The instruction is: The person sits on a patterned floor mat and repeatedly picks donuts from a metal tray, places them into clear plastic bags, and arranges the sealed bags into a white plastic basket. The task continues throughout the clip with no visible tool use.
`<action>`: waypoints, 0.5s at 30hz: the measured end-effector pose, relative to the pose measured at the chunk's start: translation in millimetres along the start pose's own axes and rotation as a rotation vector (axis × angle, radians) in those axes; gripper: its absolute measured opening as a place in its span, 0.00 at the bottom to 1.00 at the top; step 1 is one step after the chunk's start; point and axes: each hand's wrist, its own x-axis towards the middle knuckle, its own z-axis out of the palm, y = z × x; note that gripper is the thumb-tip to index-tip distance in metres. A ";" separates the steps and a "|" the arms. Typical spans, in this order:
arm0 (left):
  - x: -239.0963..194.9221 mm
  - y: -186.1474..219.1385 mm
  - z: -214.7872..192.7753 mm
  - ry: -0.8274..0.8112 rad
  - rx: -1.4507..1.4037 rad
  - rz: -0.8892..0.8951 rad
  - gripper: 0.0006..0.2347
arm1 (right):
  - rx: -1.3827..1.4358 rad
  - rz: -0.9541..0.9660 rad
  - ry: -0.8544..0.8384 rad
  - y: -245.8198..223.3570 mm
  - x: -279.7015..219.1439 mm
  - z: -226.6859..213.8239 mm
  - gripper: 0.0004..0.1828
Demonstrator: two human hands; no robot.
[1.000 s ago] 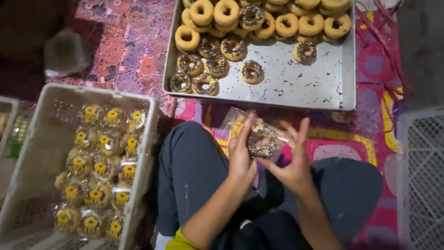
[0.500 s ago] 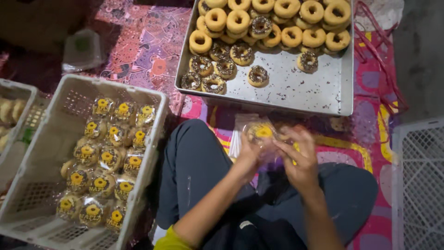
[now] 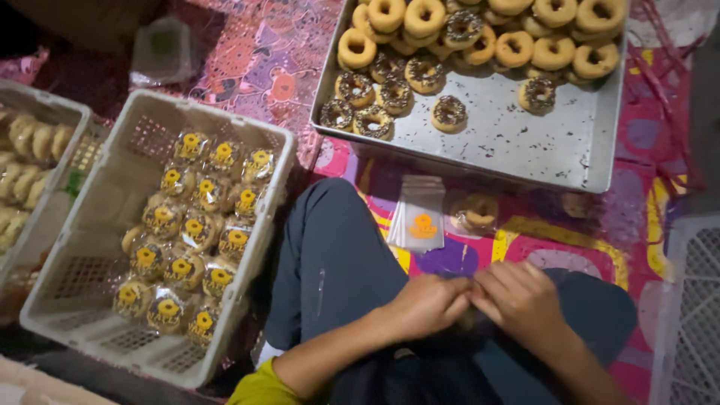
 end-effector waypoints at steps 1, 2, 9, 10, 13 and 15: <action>-3.5 4.6 -7.8 0.008 -0.009 -0.026 0.11 | 0.022 0.137 0.021 14.5 -8.8 1.8 0.13; -7.1 4.9 -20.8 0.012 -0.016 -0.050 0.11 | 0.044 0.278 0.044 29.7 -15.2 3.5 0.11; -18.8 -18.9 -70.8 -0.184 -0.485 0.067 0.10 | -0.218 0.247 -0.055 46.6 -33.0 36.1 0.52; -18.4 -18.8 -64.8 -0.204 -0.306 0.179 0.09 | 0.137 0.182 -0.150 32.7 -34.3 44.4 0.56; -5.4 -19.1 -46.3 -0.211 -0.214 0.376 0.08 | 0.991 0.327 -0.531 0.5 -21.3 65.0 0.40; 3.2 -24.8 -46.0 -0.122 -0.730 0.301 0.10 | 1.364 0.426 -0.512 -17.5 -4.4 71.2 0.28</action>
